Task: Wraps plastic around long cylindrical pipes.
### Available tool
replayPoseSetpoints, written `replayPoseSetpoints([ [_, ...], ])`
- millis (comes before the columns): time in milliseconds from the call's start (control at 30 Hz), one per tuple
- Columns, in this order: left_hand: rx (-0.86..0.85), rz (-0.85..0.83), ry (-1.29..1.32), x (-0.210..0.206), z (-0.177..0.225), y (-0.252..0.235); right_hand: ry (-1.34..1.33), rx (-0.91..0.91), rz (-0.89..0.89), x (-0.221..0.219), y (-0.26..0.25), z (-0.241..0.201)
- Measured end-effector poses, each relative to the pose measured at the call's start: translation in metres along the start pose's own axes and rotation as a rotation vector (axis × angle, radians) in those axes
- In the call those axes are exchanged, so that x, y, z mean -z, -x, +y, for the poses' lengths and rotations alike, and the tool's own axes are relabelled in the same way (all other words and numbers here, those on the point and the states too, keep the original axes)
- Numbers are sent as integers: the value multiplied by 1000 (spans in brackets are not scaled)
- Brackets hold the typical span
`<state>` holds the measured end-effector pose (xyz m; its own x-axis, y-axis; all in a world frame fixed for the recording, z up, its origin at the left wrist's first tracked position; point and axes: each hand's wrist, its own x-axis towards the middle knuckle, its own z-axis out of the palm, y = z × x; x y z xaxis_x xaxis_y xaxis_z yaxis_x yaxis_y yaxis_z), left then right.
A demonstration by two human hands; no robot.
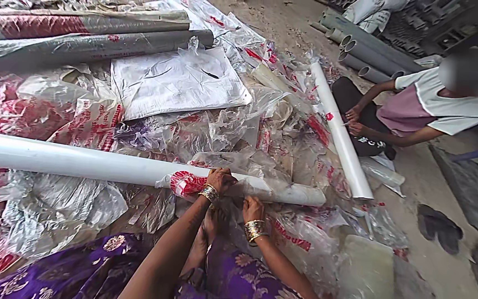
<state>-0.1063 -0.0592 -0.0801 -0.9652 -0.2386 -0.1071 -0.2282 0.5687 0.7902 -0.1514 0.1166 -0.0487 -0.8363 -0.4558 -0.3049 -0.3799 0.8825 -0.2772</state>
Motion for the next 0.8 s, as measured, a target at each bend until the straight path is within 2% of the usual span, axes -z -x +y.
replayPoseSetpoints([
  [67, -9, 7, 8, 0, -1, -1, -38, -30, -23, 5, -1, 3],
  [167, -11, 18, 11, 0, -2, -2, -165, -13, 94, 24, -19, -5],
  [267, -19, 15, 18, -1, -2, -1, -97, -68, -87, 53, -52, -27],
  [367, -39, 32, 32, -1, -2, -1, -9, -44, -192, 55, -72, -36],
  [567, -49, 6, 35, -1, -4, 1, 27, -33, -207, 43, -37, -16],
  [700, -55, -43, 51, 1, -4, 2, 44, -82, -308, 33, -18, 4],
  [800, -63, -57, 51, 5, -5, 1, -48, -109, -211, 43, -22, 0],
])
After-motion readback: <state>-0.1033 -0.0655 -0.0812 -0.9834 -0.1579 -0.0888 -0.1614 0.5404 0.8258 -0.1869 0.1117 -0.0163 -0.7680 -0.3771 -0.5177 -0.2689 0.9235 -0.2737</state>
